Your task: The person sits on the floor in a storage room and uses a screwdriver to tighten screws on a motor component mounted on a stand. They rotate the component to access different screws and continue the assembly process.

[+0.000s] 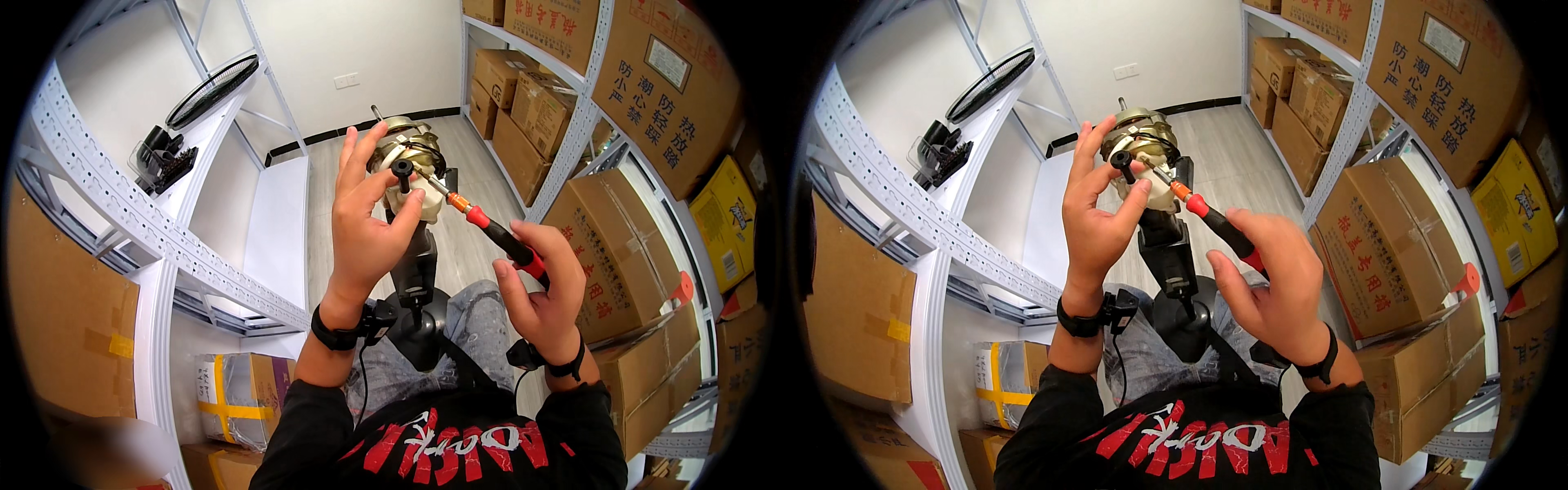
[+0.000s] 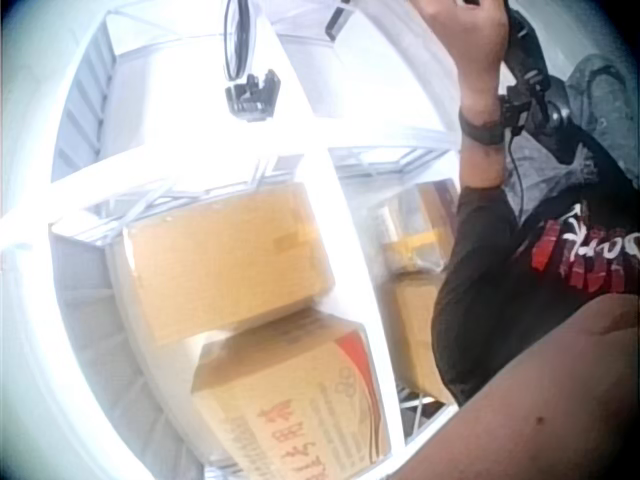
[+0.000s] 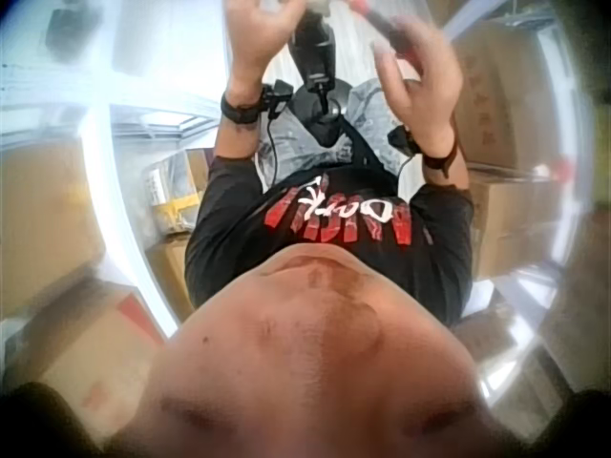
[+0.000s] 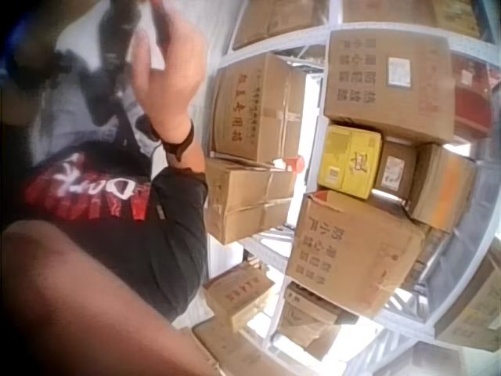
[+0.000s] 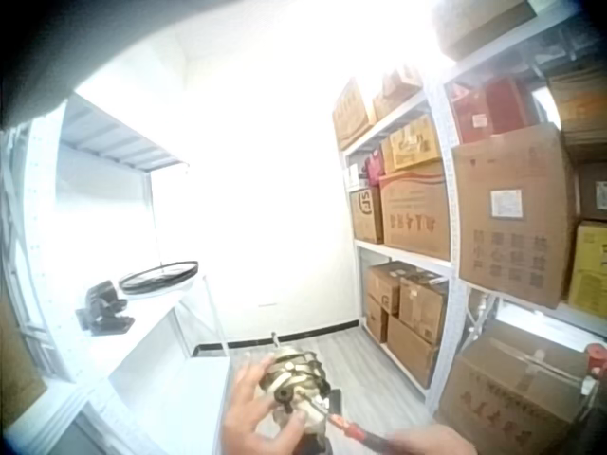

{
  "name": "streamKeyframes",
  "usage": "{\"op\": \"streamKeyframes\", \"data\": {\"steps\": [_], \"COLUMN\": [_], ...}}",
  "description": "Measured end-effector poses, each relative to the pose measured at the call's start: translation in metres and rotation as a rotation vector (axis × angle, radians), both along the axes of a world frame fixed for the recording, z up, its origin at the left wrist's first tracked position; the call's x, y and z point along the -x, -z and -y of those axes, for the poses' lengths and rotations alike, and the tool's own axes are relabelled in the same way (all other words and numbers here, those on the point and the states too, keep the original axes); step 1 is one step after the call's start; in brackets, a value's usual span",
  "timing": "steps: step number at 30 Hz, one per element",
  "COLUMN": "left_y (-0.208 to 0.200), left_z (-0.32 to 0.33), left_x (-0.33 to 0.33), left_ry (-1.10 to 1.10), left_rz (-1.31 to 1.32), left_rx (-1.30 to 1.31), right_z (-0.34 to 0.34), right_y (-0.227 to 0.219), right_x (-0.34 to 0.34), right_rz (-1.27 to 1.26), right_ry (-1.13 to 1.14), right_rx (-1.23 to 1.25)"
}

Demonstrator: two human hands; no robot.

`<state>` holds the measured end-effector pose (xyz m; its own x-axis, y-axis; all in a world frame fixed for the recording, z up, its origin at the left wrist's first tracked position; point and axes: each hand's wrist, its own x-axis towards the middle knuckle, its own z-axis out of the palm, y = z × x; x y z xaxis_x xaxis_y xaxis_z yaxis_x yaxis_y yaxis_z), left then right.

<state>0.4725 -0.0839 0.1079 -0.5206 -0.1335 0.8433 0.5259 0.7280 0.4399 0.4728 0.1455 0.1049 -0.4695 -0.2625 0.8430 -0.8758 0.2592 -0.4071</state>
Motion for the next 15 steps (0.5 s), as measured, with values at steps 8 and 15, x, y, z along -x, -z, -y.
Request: {"op": "streamKeyframes", "data": {"steps": [8,15], "left_y": [-0.002,-0.0012], "left_z": [-0.0022,-0.0008], "left_x": [-0.0009,-0.0011], "left_ry": [-0.026,-0.002], "left_rz": [-0.021,0.016], "left_rx": [0.012,-0.01], "right_z": [0.0,-0.0029], "right_y": [0.0013,0.0016], "right_x": [0.0033,0.0026], "right_rz": [-0.066,-0.02], "right_ry": [0.017,-0.04], "right_rx": [-0.011,-0.052]}}
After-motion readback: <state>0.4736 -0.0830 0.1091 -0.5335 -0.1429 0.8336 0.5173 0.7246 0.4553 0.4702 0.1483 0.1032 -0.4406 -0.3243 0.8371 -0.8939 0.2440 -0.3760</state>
